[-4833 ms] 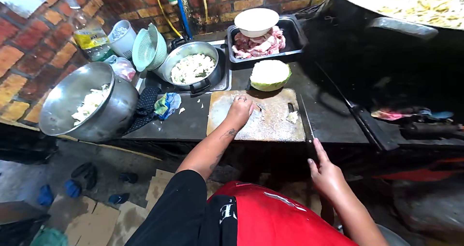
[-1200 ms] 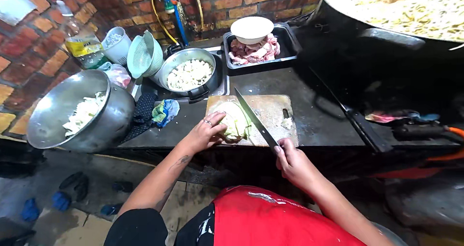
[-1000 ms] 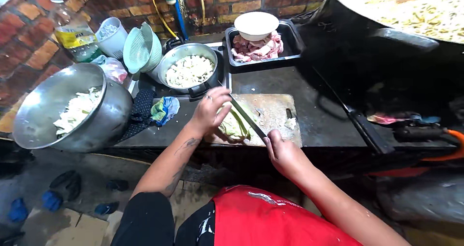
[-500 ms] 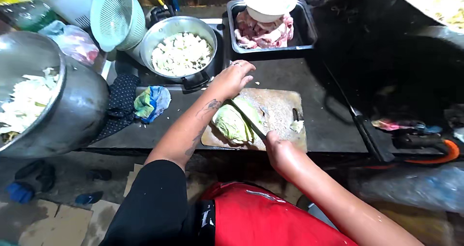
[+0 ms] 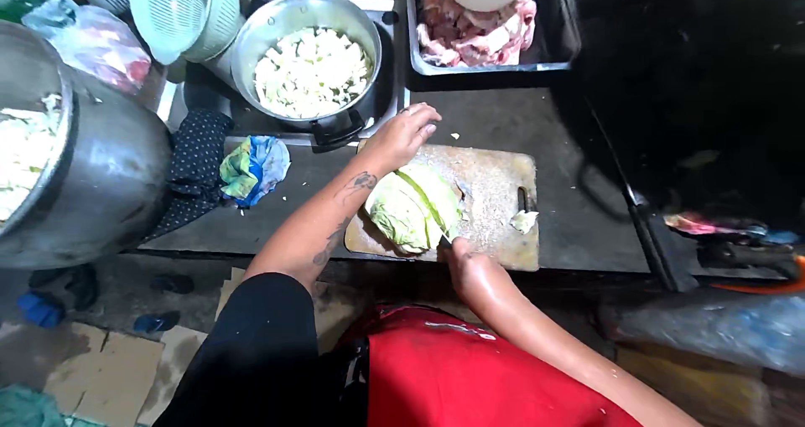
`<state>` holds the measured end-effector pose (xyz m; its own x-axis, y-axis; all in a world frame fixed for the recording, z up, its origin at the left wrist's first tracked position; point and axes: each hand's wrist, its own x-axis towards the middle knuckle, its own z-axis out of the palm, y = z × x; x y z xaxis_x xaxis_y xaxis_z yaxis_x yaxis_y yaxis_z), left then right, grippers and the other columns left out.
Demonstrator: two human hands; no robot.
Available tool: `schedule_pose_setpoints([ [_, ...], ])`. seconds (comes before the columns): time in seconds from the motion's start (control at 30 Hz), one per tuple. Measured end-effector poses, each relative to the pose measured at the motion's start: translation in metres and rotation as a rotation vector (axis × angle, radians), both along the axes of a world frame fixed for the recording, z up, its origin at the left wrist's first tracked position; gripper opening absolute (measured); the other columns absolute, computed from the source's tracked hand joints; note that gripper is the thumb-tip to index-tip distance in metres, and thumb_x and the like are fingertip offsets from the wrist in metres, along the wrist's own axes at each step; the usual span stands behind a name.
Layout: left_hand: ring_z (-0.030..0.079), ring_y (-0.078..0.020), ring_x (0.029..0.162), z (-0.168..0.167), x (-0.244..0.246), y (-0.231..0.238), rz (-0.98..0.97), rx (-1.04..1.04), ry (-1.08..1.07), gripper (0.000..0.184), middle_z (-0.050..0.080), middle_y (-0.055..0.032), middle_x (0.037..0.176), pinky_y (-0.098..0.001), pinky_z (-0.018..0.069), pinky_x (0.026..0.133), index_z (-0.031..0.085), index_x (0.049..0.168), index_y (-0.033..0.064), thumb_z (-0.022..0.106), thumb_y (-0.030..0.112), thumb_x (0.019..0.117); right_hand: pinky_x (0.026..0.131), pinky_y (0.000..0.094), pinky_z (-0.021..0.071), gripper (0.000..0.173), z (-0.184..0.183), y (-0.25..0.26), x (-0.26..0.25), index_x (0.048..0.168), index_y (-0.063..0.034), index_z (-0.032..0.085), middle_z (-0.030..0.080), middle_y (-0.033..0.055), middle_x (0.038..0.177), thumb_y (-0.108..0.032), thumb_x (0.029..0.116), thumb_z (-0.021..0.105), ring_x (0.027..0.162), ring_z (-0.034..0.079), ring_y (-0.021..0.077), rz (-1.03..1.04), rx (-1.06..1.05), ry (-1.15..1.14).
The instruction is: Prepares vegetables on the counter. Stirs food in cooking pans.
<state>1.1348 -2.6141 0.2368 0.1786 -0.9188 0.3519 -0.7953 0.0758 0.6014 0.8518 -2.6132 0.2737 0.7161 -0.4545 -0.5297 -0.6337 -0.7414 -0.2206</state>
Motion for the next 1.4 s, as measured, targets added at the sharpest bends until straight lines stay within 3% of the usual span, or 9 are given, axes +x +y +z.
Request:
schedule_pose_setpoints([
  [0.1, 0.063, -0.0273, 0.124, 0.011, 0.0, 0.011, 0.062, -0.152, 0.142, 0.033, 0.064, -0.0214, 0.133, -0.0401, 0.05, 0.106, 0.064, 0.128, -0.0057, 0.046, 0.011, 0.1069, 0.082, 0.0542, 0.0571, 0.032, 0.0, 0.0, -0.002, 0.125, -0.0037, 0.051, 0.069, 0.0203, 0.095, -0.026, 0.1131, 0.032, 0.096, 0.072, 0.0395, 0.012, 0.031, 0.005],
  [0.23, 0.059, -0.0283, 0.129, 0.053, -0.047, 0.065, 0.304, -0.362, 0.027, 0.039, 0.065, -0.0194, 0.131, -0.045, 0.0465, 0.111, 0.065, 0.125, -0.0033, 0.059, 0.027, 0.1009, 0.082, 0.053, 0.0573, 0.032, -0.002, -0.002, -0.005, 0.124, -0.0051, 0.051, 0.069, 0.0187, 0.095, -0.027, 0.1131, 0.031, 0.097, 0.072, 0.0381, 0.026, 0.032, -0.039],
  [0.4, 0.028, -0.0439, 0.15, 0.007, -0.15, 0.109, 0.626, -0.138, -0.083, 0.084, 0.036, -0.022, 0.16, -0.06, 0.0315, 0.119, 0.052, 0.145, 0.0115, 0.078, 0.057, 0.0789, 0.083, 0.0548, 0.057, 0.033, 0.0, 0.0, -0.012, 0.126, -0.0039, 0.052, 0.07, 0.0203, 0.098, -0.027, 0.1132, 0.032, 0.099, 0.072, 0.04, 0.03, 0.008, -0.073],
  [0.63, 0.03, -0.0449, 0.15, -0.012, -0.167, 0.109, 0.722, -0.022, -0.139, 0.068, 0.042, -0.0186, 0.159, -0.0589, 0.0362, 0.115, 0.061, 0.139, 0.0153, 0.074, 0.045, 0.0795, 0.086, 0.0556, 0.0562, 0.036, 0.003, -0.015, -0.02, 0.13, -0.004, 0.05, 0.07, 0.0223, 0.102, -0.029, 0.1139, 0.03, 0.103, 0.071, 0.0415, -0.019, -0.035, -0.079],
  [0.73, 0.028, -0.0417, 0.151, -0.003, -0.154, 0.12, 0.737, 0.078, -0.165, 0.065, 0.042, -0.0113, 0.16, -0.0645, 0.0286, 0.116, 0.064, 0.136, 0.0188, 0.071, 0.045, 0.0778, 0.087, 0.0566, 0.055, 0.037, 0.0, -0.028, -0.027, 0.128, -0.0023, 0.052, 0.069, 0.0235, 0.103, -0.029, 0.1133, 0.033, 0.104, 0.07, 0.0419, -0.013, 0.0, -0.142],
  [1.03, 0.029, -0.047, 0.15, 0.038, -0.11, 0.152, 0.804, 0.31, -0.2, 0.057, 0.046, -0.0176, 0.156, -0.0752, 0.0207, 0.115, 0.063, 0.134, 0.0114, 0.074, 0.021, 0.0795, 0.055, 0.0365, 0.0571, 0.035, 0.014, -0.049, -0.097, 0.115, 0.0028, 0.056, 0.06, 0.0102, 0.07, -0.024, 0.1119, 0.034, 0.054, 0.063, 0.0185, -0.205, 0.129, -0.649],
  [1.17, 0.022, -0.0532, 0.151, 0.057, -0.118, 0.12, 0.551, 0.196, -0.368, 0.062, 0.043, -0.0209, 0.158, -0.0822, 0.0133, 0.112, 0.064, 0.137, 0.0128, 0.079, 0.015, 0.076, 0.051, 0.0306, 0.0557, 0.03, 0.01, -0.054, -0.116, 0.113, 0.0018, 0.052, 0.056, 0.0055, 0.065, -0.022, 0.1126, 0.034, 0.05, 0.06, 0.0129, -0.351, 0.166, -0.654],
  [1.3, 0.025, -0.0431, 0.154, 0.049, -0.117, 0.047, 0.049, 0.233, -0.512, 0.084, 0.046, -0.0111, 0.159, -0.0766, 0.017, 0.116, 0.059, 0.144, 0.0224, 0.084, -0.005, 0.0692, 0.052, 0.0305, 0.0567, 0.028, 0.005, -0.045, -0.114, 0.125, 0.0016, 0.048, 0.057, 0.0064, 0.068, -0.02, 0.113, 0.034, 0.05, 0.061, 0.0136, -0.408, 0.245, -0.621],
  [1.4, 0.042, -0.0408, 0.145, 0.046, -0.108, 0.021, -0.091, 0.42, -0.487, 0.073, 0.056, -0.0133, 0.148, -0.0695, 0.0321, 0.114, 0.063, 0.139, 0.0197, 0.075, -0.013, 0.075, 0.058, 0.0361, 0.0592, 0.031, 0.003, -0.035, -0.106, 0.129, 0.0038, 0.048, 0.062, 0.0107, 0.075, -0.018, 0.1124, 0.034, 0.058, 0.066, 0.0182, -0.374, 0.259, -0.596],
])
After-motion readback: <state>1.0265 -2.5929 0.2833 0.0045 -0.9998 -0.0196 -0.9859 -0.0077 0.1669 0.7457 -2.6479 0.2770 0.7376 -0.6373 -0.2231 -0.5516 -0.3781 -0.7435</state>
